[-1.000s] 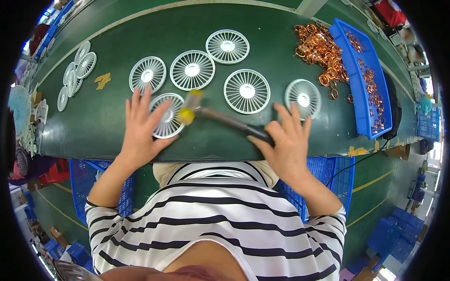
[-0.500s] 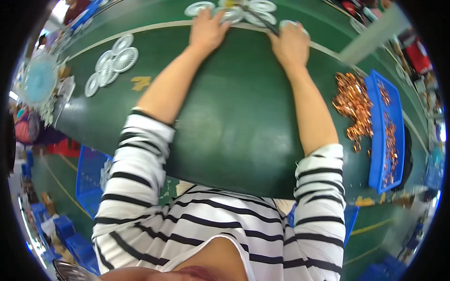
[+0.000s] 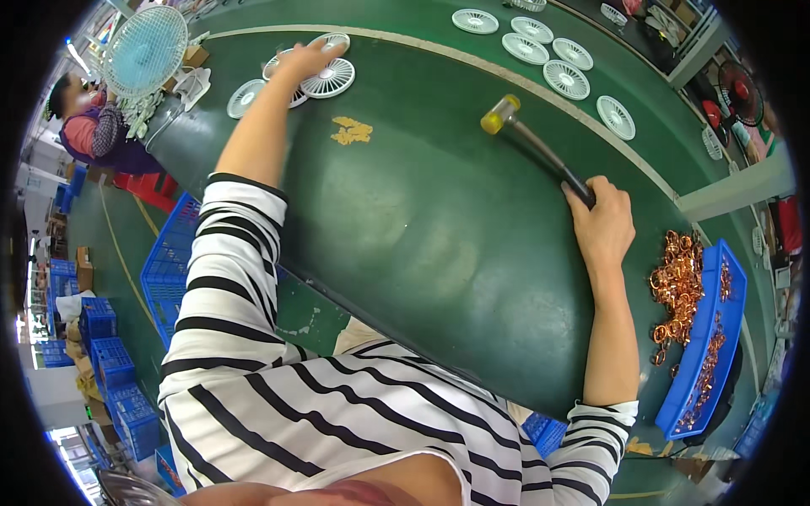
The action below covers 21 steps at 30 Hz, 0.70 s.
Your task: Manually assemble components of small portable fans on an assembly line by inserting and securing rings.
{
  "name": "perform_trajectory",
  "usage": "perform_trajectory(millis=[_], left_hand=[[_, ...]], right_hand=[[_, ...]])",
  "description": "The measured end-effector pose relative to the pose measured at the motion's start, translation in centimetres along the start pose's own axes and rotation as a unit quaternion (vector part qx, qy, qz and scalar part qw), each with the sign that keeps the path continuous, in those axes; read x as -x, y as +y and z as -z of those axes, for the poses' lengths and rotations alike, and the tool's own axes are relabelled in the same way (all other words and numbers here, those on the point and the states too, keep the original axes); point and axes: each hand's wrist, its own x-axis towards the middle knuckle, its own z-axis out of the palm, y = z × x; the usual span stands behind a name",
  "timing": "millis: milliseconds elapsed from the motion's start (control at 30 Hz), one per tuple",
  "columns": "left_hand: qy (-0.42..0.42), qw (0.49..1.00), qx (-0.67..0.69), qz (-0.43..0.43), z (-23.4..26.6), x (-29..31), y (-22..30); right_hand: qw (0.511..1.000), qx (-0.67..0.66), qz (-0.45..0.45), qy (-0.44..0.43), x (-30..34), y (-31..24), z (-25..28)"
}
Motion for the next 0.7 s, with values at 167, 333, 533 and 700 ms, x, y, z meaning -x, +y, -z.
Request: perform_trajectory(millis=[167, 333, 533, 700], left_hand=[[-0.009, 0.994, 0.013, -0.105, -2.4, 1.8, -1.8], [0.025, 0.974, -0.018, -0.226, -1.7, 12.9, -2.0], [0.143, 0.880, 0.314, -0.326, 0.1, 10.8, -5.7], [0.259, 0.954, -0.074, -0.130, -2.1, -7.0, -26.1]], right_hand=[[0.996, 0.021, -0.054, -0.064, 2.8, 0.5, 2.7], [0.995, 0.017, -0.046, -0.085, 7.0, 2.5, 5.1], [0.992, -0.073, 0.011, -0.098, 10.7, 2.9, 8.2], [0.981, -0.176, -0.062, -0.055, 11.3, 5.0, 8.0]])
